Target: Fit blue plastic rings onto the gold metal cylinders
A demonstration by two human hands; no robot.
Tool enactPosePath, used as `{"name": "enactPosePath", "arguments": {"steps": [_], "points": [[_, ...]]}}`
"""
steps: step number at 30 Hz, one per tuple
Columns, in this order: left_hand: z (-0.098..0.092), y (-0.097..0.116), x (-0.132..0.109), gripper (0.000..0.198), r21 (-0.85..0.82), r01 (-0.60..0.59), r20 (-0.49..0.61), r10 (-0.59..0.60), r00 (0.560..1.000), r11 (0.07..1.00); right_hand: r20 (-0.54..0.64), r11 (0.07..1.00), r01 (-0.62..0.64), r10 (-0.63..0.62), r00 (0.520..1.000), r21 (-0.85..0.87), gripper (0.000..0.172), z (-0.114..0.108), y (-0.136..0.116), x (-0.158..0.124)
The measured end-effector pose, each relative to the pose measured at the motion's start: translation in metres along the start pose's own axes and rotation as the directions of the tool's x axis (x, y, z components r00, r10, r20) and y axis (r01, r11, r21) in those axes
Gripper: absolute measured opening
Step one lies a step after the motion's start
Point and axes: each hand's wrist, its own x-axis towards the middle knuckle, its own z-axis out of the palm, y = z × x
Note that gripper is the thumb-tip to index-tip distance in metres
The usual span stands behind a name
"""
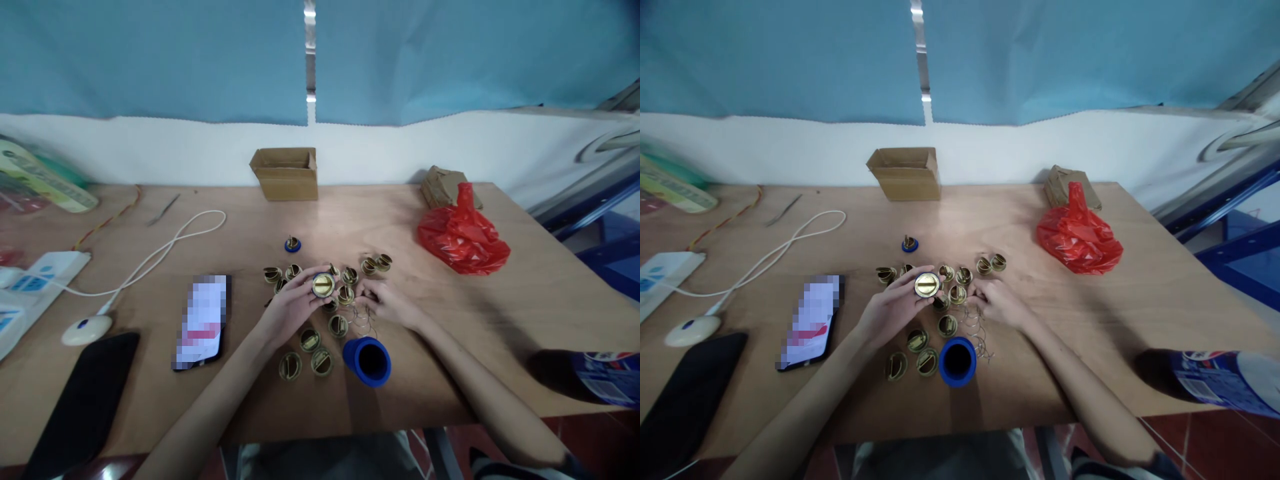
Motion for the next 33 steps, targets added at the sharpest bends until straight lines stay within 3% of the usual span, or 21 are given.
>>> {"name": "enactPosePath", "arguments": {"steps": [6,14,20,33], "points": [[0.002,0.001,-0.001,0.030,-0.014,-0.005,-0.005,0.005,1.000,1.000,-0.057,0.991,0.015,-0.007,0.998,0.135,0.020,-0.002,0.009,-0.001],[0.000,0.000,0.000,0.030,-0.011,-0.005,0.011,0.005,1.000,1.000,-0.111,0.941,0.049,-0.012,0.994,0.336,0.032,-0.012,-0.002,0.003],[-0.001,-0.001,0.000,0.030,-0.019,-0.009,0.022,0.010,1.000,1.000,-0.003,0.812,-0.079,0.100,0.995,0.579,0.039,-0.006,-0.001,0.003],[-0.006,-0.006,0.001,0.033,0.016,-0.046,0.038,0.046,0.998,0.999,-0.035,0.558,-0.049,0.140,0.990,0.829,0.023,-0.007,-0.013,0.001]]}}
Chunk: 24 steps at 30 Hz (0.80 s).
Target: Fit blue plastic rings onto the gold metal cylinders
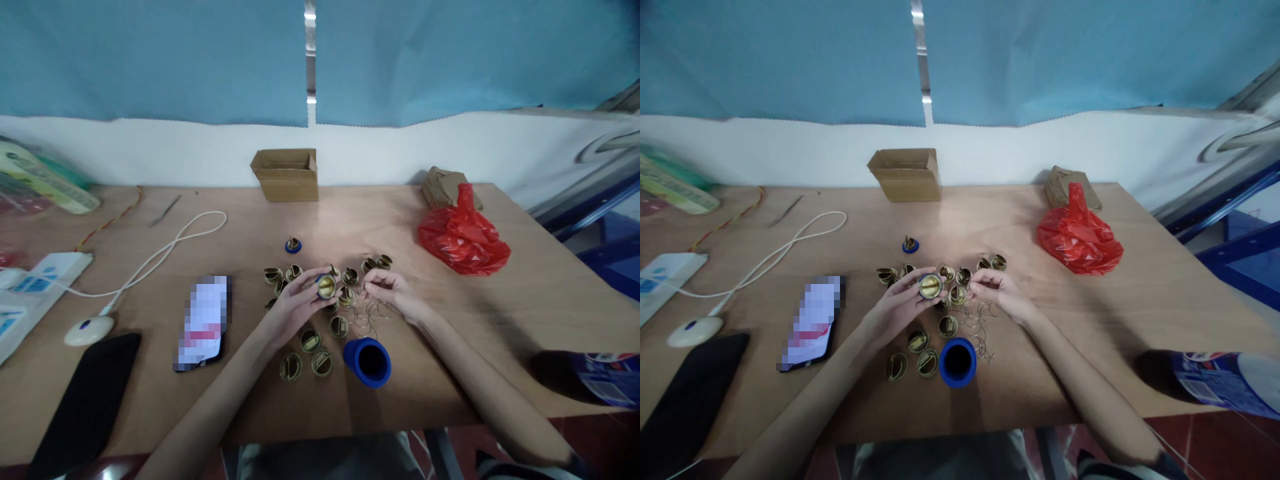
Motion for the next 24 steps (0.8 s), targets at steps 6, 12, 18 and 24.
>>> {"name": "enactPosePath", "arguments": {"steps": [6,12,18,24], "points": [[-0.001,-0.002,-0.001,0.033,0.060,-0.004,-0.011,0.005,1.000,0.998,-0.035,0.983,-0.035,0.042,0.998,0.181,0.026,0.005,0.002,-0.002],[0.003,-0.005,-0.002,0.033,0.153,-0.015,0.003,0.015,1.000,0.988,-0.005,0.953,-0.055,0.059,0.998,0.296,0.027,0.012,0.001,-0.002],[0.004,-0.012,-0.001,0.035,0.190,-0.023,0.012,0.021,1.000,0.981,0.050,0.923,-0.104,0.092,0.995,0.371,0.032,0.019,0.005,-0.003],[0.009,-0.014,-0.003,0.033,0.230,-0.016,0.010,0.014,1.000,0.973,0.052,0.906,-0.103,0.090,0.995,0.411,0.034,0.028,0.011,-0.003]]}}
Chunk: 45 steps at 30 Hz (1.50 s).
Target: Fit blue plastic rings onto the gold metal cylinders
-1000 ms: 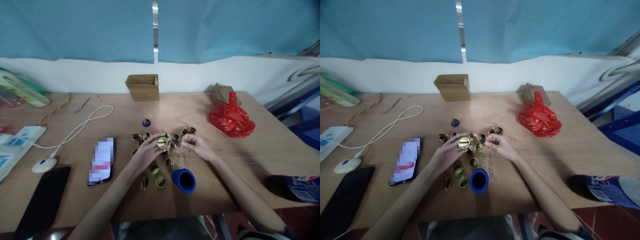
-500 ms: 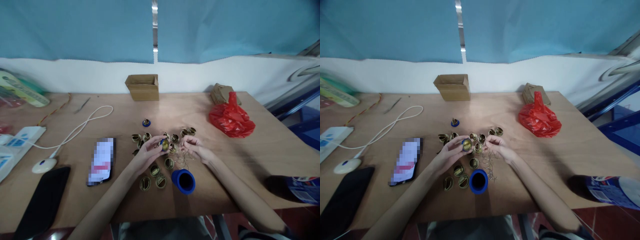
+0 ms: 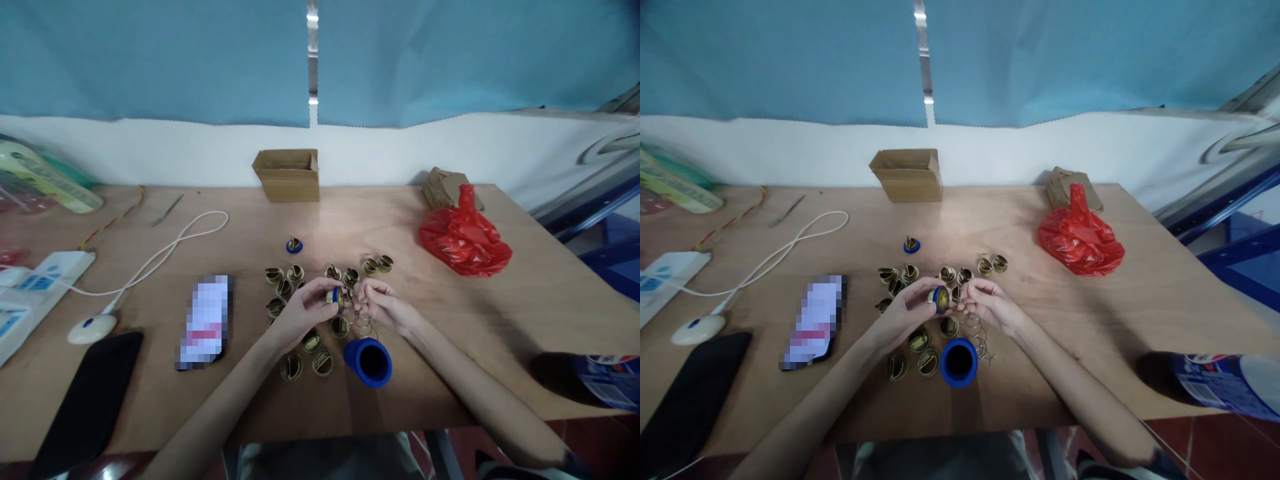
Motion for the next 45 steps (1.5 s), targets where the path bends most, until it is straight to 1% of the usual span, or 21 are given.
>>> {"name": "enactPosePath", "arguments": {"steps": [6,9,12,15,17,20,24,28,30,33,36,40,45], "points": [[0.000,0.000,0.000,0.031,0.026,-0.007,-0.007,0.008,1.000,1.000,0.046,0.999,-0.036,0.035,0.998,0.030,0.033,0.002,0.007,0.000],[-0.001,-0.001,0.000,0.030,0.018,0.000,0.004,0.000,1.000,1.000,0.041,0.998,-0.033,0.031,0.999,0.055,0.033,0.001,0.007,0.002],[0.000,0.000,-0.001,0.030,0.012,0.000,0.010,0.000,1.000,1.000,0.041,0.998,-0.016,0.013,0.999,0.066,0.037,0.000,0.006,0.003],[0.001,0.001,-0.001,0.029,0.011,0.001,0.010,-0.001,1.000,1.000,0.036,0.996,-0.044,0.041,0.998,0.076,0.044,-0.001,0.007,0.004],[0.001,0.001,-0.001,0.029,0.010,-0.002,0.009,0.002,1.000,1.000,0.030,0.991,-0.093,0.091,0.995,0.092,0.042,-0.002,0.008,0.003],[0.001,0.002,-0.001,0.029,0.003,-0.012,0.011,0.012,1.000,1.000,0.021,0.983,-0.141,0.139,0.990,0.119,0.032,-0.002,0.006,0.004],[0.003,0.003,-0.001,0.028,-0.004,-0.017,0.014,0.017,1.000,1.000,0.016,0.987,-0.106,0.105,0.994,0.120,0.027,-0.006,0.001,0.004],[0.003,0.004,-0.001,0.027,0.001,-0.011,0.011,0.011,1.000,1.000,0.013,0.992,-0.043,0.042,0.999,0.122,0.038,-0.013,0.002,0.005],[0.003,0.004,-0.001,0.027,0.002,-0.011,0.012,0.011,1.000,1.000,-0.017,0.992,-0.039,0.042,0.999,0.121,0.039,-0.015,0.004,0.005],[0.003,0.003,-0.001,0.028,0.000,-0.015,0.009,0.015,1.000,1.000,-0.057,0.990,-0.059,0.067,0.996,0.126,0.033,-0.015,0.005,0.005],[0.003,0.003,-0.001,0.028,0.006,-0.010,0.000,0.010,1.000,1.000,-0.022,0.992,-0.081,0.083,0.996,0.101,0.027,-0.011,0.003,0.003],[0.003,0.004,-0.001,0.028,0.000,-0.003,0.004,0.003,1.000,1.000,0.041,0.997,-0.067,0.065,0.997,0.034,0.022,-0.007,0.001,0.001],[0.003,0.003,-0.001,0.028,-0.009,0.004,0.002,-0.004,1.000,1.000,0.035,0.998,-0.066,0.065,0.997,0.013,0.020,-0.008,0.003,0.001]]}}
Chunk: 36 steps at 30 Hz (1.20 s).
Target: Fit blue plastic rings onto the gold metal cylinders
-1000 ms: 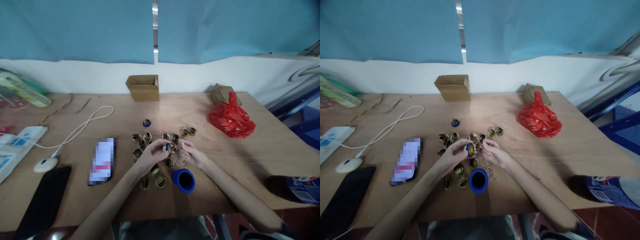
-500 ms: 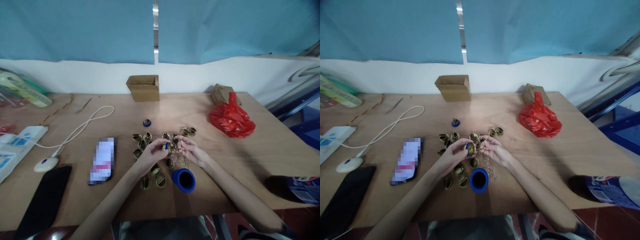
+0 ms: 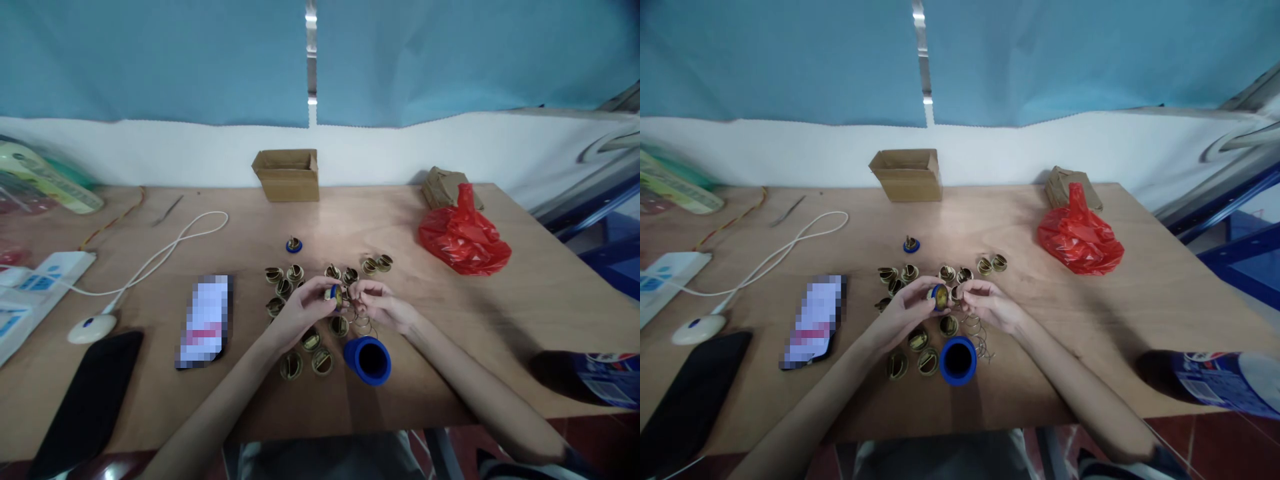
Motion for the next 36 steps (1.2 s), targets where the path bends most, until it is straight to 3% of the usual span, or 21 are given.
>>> {"name": "enactPosePath", "arguments": {"steps": [9,18,26,36], "points": [[0.003,0.002,-0.002,0.029,-0.003,0.003,-0.020,-0.003,1.000,1.000,0.024,0.998,0.061,-0.061,0.998,-0.022,0.023,0.007,-0.007,-0.002],[0.003,0.005,-0.003,0.030,-0.031,-0.016,-0.022,0.016,1.000,0.999,-0.105,0.982,0.144,-0.157,0.982,-0.122,0.028,0.010,-0.029,-0.010],[0.008,0.005,-0.001,0.032,-0.048,-0.034,-0.033,0.033,0.999,0.998,-0.138,0.936,0.212,-0.258,0.956,-0.282,0.024,0.023,-0.032,-0.011],[0.008,-0.002,-0.001,0.030,0.011,-0.044,-0.021,0.044,0.999,0.999,-0.042,0.968,0.054,-0.066,0.997,-0.247,0.035,0.025,-0.010,-0.008]]}}
